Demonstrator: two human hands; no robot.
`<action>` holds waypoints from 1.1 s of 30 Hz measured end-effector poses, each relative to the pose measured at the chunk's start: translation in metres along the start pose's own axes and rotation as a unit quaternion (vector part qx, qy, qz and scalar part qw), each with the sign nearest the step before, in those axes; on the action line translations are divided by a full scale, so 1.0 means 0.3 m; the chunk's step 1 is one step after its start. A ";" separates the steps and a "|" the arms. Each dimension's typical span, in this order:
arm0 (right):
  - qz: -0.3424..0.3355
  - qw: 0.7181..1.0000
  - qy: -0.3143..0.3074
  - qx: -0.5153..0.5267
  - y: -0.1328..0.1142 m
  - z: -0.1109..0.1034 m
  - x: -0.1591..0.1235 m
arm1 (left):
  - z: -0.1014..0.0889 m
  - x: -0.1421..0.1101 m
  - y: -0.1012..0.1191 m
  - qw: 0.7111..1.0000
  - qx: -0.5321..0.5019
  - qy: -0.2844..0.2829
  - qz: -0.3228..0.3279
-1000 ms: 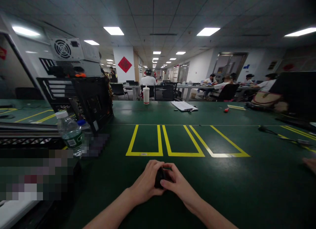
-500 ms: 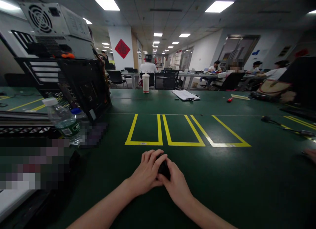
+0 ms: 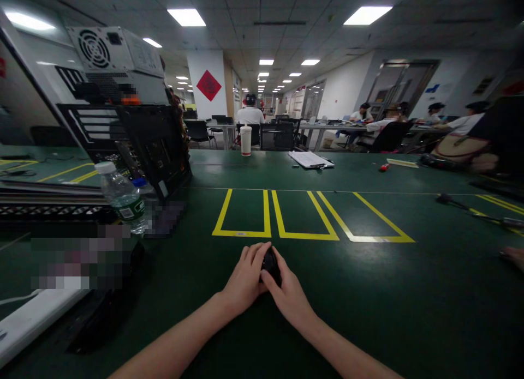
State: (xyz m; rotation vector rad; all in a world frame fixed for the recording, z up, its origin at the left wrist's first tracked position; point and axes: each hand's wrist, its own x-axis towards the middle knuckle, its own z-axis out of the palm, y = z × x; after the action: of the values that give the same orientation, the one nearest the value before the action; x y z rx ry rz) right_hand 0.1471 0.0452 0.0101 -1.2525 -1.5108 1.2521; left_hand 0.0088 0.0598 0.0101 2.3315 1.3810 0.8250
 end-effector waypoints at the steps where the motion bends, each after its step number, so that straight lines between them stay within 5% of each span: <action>1: -0.001 1.000 -0.007 0.016 -0.002 -0.006 0.002 | -0.005 0.002 0.002 1.000 -0.018 -0.006 -0.002; 7: -0.003 0.993 -0.060 0.098 -0.007 -0.042 0.008 | -0.054 -0.006 -0.005 0.992 -0.106 -0.069 -0.003; 13: -0.041 0.994 -0.097 0.042 -0.037 -0.058 0.000 | -0.077 -0.033 -0.010 0.993 -0.084 -0.081 0.027; 18: -0.005 0.988 -0.143 0.053 -0.053 -0.066 0.010 | -0.068 -0.036 -0.029 0.994 -0.061 -0.078 0.047; 33: -0.011 0.995 -0.093 0.043 -0.051 -0.035 0.021 | -0.057 -0.011 -0.062 0.992 0.033 -0.111 0.050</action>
State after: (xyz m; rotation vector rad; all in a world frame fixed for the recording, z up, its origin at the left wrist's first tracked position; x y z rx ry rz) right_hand 0.1529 0.0530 0.0271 -1.0853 -1.5795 1.4356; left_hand -0.0159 0.0655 0.0128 2.4726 1.2240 0.5339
